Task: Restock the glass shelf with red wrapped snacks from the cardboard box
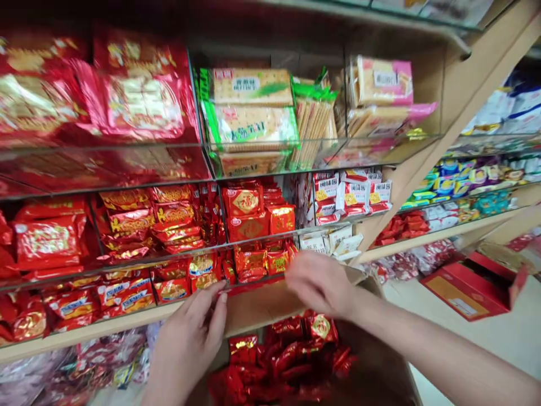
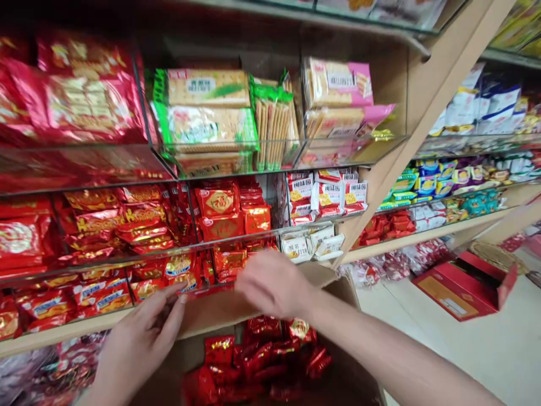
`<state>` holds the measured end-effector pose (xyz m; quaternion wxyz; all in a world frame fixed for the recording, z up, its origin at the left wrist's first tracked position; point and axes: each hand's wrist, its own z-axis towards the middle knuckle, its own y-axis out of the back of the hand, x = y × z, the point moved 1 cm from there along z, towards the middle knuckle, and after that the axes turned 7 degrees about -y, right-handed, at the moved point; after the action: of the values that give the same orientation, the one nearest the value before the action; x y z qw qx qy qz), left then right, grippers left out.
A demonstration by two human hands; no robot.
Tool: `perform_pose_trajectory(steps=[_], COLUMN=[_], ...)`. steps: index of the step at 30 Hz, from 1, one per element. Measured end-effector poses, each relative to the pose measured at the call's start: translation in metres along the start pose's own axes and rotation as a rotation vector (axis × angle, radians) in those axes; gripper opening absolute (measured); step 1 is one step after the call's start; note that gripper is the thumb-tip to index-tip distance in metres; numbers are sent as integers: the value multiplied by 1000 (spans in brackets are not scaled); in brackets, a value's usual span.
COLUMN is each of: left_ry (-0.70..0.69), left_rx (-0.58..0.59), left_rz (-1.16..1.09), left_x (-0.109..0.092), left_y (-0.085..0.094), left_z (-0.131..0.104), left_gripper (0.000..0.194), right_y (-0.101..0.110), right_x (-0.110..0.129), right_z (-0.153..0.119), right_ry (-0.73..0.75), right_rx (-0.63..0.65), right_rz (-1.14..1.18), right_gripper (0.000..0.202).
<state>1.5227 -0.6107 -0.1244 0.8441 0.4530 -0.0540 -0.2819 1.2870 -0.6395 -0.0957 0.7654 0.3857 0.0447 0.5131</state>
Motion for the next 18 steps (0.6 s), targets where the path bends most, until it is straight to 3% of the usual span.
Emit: perform_pose_trajectory(steps=[3, 4, 6, 9, 12, 18], left_ry=[0, 2, 3, -14, -39, -49], left_rx=[19, 29, 38, 21, -2, -16], left_rz=[10, 15, 31, 59, 75, 52], left_x=[-4, -4, -5, -6, -7, -3], left_y=[-2, -3, -4, -5, -6, -5], left_z=[2, 2, 3, 2, 1, 2], left_gripper=[22, 22, 22, 22, 23, 23], right_y=[-24, -34, -54, -75, -90, -100], right_x=[18, 17, 9, -7, -20, -33], right_z=[-88, -114, -155, -183, -184, -179], right_ry=[-96, -209, -419, -637, -762, -898], right_rx=[427, 569, 715, 735, 721, 651], right_rz=[-56, -87, -108, -70, -26, 19], right_gripper=[21, 19, 14, 30, 47, 40])
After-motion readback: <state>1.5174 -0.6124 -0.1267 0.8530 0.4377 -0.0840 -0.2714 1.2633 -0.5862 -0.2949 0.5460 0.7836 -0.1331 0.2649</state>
